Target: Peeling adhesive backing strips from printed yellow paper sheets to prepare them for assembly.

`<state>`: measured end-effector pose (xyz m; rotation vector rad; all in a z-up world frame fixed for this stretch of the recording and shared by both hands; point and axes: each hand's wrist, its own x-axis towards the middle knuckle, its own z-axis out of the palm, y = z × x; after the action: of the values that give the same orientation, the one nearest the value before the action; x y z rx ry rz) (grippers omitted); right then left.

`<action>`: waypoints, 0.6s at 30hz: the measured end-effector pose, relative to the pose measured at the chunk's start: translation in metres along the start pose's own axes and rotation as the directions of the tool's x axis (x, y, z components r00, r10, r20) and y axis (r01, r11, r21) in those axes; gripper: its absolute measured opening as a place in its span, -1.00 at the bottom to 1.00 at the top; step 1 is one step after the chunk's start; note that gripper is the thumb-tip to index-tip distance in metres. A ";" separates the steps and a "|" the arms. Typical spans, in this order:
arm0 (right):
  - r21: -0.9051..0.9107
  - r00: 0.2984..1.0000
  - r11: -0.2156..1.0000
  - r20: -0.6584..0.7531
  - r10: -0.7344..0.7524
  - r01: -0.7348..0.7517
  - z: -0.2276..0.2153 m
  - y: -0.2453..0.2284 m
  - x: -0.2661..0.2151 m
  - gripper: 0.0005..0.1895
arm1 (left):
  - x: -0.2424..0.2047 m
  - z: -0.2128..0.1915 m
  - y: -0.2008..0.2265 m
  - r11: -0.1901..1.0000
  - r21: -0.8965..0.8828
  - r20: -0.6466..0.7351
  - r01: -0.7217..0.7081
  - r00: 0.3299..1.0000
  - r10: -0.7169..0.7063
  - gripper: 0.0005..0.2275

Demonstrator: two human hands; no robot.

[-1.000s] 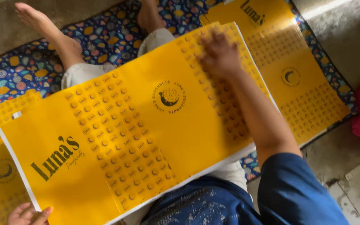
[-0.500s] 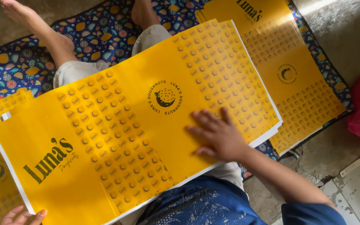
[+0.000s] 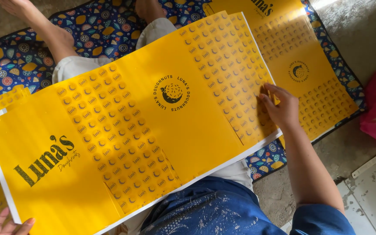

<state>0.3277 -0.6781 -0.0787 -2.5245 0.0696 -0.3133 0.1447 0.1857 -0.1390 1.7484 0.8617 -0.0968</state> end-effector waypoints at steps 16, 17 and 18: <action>0.218 0.773 0.746 0.271 0.573 -0.629 -0.020 -0.041 0.026 -0.40 | -0.067 0.066 0.079 0.785 -0.145 -0.131 -0.602 0.798 0.588 -0.50; 0.231 0.786 0.754 0.260 0.561 -0.615 -0.019 -0.044 0.027 -0.42 | -0.065 0.057 0.071 0.793 -0.110 -0.201 -0.599 0.795 0.572 -0.53; 0.229 0.786 0.755 0.262 0.560 -0.615 -0.017 -0.039 0.027 -0.42 | -0.068 0.051 0.064 0.795 -0.109 -0.202 -0.597 0.796 0.570 -0.53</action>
<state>0.3491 -0.6583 -0.0372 -2.0730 0.6872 0.1555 0.1504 0.1013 -0.0747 1.8027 0.3840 0.5248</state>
